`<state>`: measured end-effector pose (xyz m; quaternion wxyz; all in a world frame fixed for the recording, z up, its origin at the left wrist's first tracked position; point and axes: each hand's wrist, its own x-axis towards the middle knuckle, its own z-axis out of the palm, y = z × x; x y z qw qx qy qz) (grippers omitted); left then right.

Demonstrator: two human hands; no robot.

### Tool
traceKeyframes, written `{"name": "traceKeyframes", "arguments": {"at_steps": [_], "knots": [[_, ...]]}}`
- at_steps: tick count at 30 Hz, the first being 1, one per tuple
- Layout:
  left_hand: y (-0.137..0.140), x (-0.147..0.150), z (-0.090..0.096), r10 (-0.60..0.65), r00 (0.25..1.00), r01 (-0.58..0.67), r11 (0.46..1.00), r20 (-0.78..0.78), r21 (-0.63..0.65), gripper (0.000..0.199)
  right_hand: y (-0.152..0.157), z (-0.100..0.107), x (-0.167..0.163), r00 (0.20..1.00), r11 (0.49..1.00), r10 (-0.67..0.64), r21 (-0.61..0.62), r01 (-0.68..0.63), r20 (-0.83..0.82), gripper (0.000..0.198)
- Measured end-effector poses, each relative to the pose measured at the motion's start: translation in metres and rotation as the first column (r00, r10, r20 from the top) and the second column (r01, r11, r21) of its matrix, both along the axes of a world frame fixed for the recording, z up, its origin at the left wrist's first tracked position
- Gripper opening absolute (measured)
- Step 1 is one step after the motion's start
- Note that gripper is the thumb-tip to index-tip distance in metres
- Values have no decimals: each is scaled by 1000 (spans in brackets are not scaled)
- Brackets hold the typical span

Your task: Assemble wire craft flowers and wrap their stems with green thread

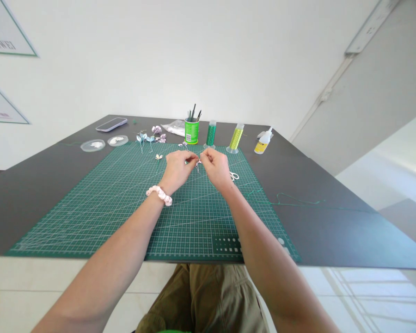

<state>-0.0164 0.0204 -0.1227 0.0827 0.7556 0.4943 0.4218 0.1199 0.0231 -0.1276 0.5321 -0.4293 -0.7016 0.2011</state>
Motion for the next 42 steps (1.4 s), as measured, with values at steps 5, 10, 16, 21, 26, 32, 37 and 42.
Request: {"name": "traceKeyframes", "arguments": {"at_steps": [5, 10, 16, 21, 26, 32, 37, 42], "knots": [[1, 1, -1, -94, 995, 94, 995, -20, 25, 13, 1, 3, 2, 993, 998, -2, -66, -6, -118, 25], [-1, 1, 0, -184, 983, 185, 981, -23, 51, 13, 7, 1, 5, 978, 985, 5, -166, -41, -210, 25], [-1, 2, 1, -243, 966, 240, 970, 93, 35, 12, 8, 2, 7, 924, 920, 79, -330, -212, -374, 25], [-3, 2, 4, -254, 940, 265, 964, 228, -16, 10, 1, 7, 6, 871, 865, 121, -379, -327, -475, 24], [-6, 3, 9, -210, 911, 253, 964, 354, -79, 13, -3, 8, 5, 856, 832, 160, -399, -385, -492, 24], [-6, 3, 7, -141, 860, 243, 958, 491, -152, 12, -3, 8, 3, 869, 831, 157, -413, -373, -469, 22], [-5, 3, 5, -46, 820, 217, 948, 571, -235, 11, -3, 8, 1, 875, 825, 165, -422, -375, -455, 21], [-3, 2, 5, 26, 796, 170, 949, 604, -265, 10, -3, 7, -1, 887, 832, 171, -420, -363, -428, 23]]}}
